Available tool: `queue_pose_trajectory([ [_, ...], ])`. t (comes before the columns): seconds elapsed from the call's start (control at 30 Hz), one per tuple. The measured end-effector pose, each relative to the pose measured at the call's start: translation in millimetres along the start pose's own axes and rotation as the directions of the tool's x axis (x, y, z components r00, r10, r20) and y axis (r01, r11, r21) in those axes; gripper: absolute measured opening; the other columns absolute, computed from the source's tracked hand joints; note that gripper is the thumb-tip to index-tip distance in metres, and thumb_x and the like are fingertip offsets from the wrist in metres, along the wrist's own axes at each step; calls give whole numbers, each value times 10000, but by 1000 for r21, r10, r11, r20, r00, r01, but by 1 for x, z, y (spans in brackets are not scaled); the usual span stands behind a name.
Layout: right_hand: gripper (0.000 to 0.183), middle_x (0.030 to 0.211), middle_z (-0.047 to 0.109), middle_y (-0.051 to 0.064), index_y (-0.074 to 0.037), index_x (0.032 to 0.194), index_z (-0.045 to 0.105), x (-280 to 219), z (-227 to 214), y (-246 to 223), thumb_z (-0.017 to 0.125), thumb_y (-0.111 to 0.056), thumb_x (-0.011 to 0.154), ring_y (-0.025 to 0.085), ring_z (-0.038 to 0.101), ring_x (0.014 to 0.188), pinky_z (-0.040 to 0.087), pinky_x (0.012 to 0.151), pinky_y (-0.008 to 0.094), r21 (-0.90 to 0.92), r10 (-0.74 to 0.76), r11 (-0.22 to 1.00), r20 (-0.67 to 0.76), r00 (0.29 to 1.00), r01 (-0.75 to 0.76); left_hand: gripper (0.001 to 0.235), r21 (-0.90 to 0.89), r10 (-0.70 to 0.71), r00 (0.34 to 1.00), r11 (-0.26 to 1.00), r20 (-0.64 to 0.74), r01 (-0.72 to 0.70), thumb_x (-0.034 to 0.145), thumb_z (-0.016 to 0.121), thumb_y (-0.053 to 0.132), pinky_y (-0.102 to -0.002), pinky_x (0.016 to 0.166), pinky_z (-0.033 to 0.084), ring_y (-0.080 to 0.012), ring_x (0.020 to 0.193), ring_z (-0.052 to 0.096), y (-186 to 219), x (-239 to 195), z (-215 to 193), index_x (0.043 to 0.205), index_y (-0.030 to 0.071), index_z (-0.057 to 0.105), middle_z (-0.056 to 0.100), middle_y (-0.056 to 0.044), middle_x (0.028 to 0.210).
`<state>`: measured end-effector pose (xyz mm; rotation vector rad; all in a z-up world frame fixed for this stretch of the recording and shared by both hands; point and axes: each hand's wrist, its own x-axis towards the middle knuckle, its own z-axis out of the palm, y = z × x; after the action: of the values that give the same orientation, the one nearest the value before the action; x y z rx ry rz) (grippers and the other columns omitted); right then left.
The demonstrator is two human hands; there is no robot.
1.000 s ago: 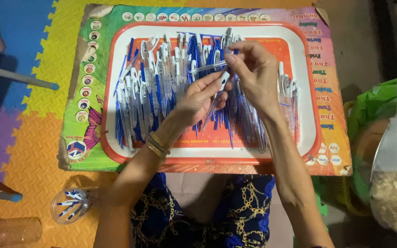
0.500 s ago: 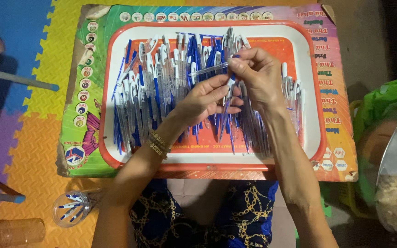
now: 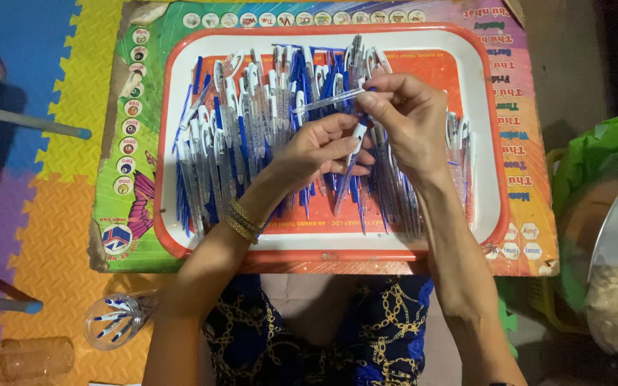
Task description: The person assembles blue ballpoint pens by inserting refill cartridges into clear plastic barrels and attaching white caps. They pick up components from a tray, assemble the pens, and place the finished items into a clear plastic bottle.
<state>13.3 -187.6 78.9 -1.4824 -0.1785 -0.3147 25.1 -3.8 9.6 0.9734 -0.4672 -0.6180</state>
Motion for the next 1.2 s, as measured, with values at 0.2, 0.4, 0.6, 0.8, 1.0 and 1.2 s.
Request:
queue_pose_trajectory([
  [0.2, 238, 897, 779, 118, 23, 1230, 749, 3, -2, 3, 868, -58, 1040, 117, 723, 803, 625, 745, 260, -9, -22, 1000, 50, 998, 22, 387, 20, 23, 999, 1000, -27, -22, 1092, 733, 241, -568, 944, 707, -322, 1126, 802, 6, -2, 4, 1405, 29, 651, 756, -203, 1270],
  [0.4, 215, 889, 765, 136, 54, 1244, 745, -5, 4, -7, 849, -27, 1074, 125, 692, 778, 636, 692, 308, -203, -123, 970, 77, 989, 137, 390, 44, 43, 997, 998, -62, -41, 1109, 710, 195, -633, 933, 689, -417, 1163, 769, 10, 0, 6, 1432, -20, 670, 736, -278, 1283],
  [0.6, 226, 825, 735, 156, 72, 1257, 712, -10, 11, -3, 793, -57, 1090, 188, 716, 617, 664, 489, 358, -55, -57, 997, 43, 997, 59, 384, -71, 28, 989, 997, -143, -38, 1089, 725, 185, -578, 905, 714, -338, 1124, 810, 3, 0, 4, 1400, -33, 675, 783, -211, 1252],
  [0.8, 114, 932, 714, 91, -12, 1206, 689, -11, 11, -16, 732, -86, 1131, 151, 678, 566, 606, 476, 250, -207, -97, 971, 113, 989, 119, 430, -71, -14, 999, 997, -43, 11, 1094, 699, 126, -614, 981, 712, -265, 1147, 753, 4, 1, -13, 1503, 18, 621, 762, -150, 1279],
  [1.0, 91, 781, 762, 150, 26, 1142, 794, -10, 10, -3, 756, -53, 1116, 205, 737, 581, 636, 559, 352, -189, -108, 973, 134, 985, 132, 370, -64, 9, 980, 998, -199, -22, 1061, 775, 181, -512, 865, 740, -278, 1063, 829, -2, 3, -10, 1369, -11, 699, 804, -170, 1210],
  [1.2, 292, 1042, 829, 195, -27, 955, 799, -11, 14, 6, 676, -174, 1175, 321, 809, 875, 616, 817, 454, -374, -192, 895, 169, 967, 243, 383, -51, 44, 969, 997, -242, -58, 1073, 770, 183, -519, 844, 741, -303, 1043, 838, 11, 4, -5, 1395, -12, 701, 808, -179, 1215],
])
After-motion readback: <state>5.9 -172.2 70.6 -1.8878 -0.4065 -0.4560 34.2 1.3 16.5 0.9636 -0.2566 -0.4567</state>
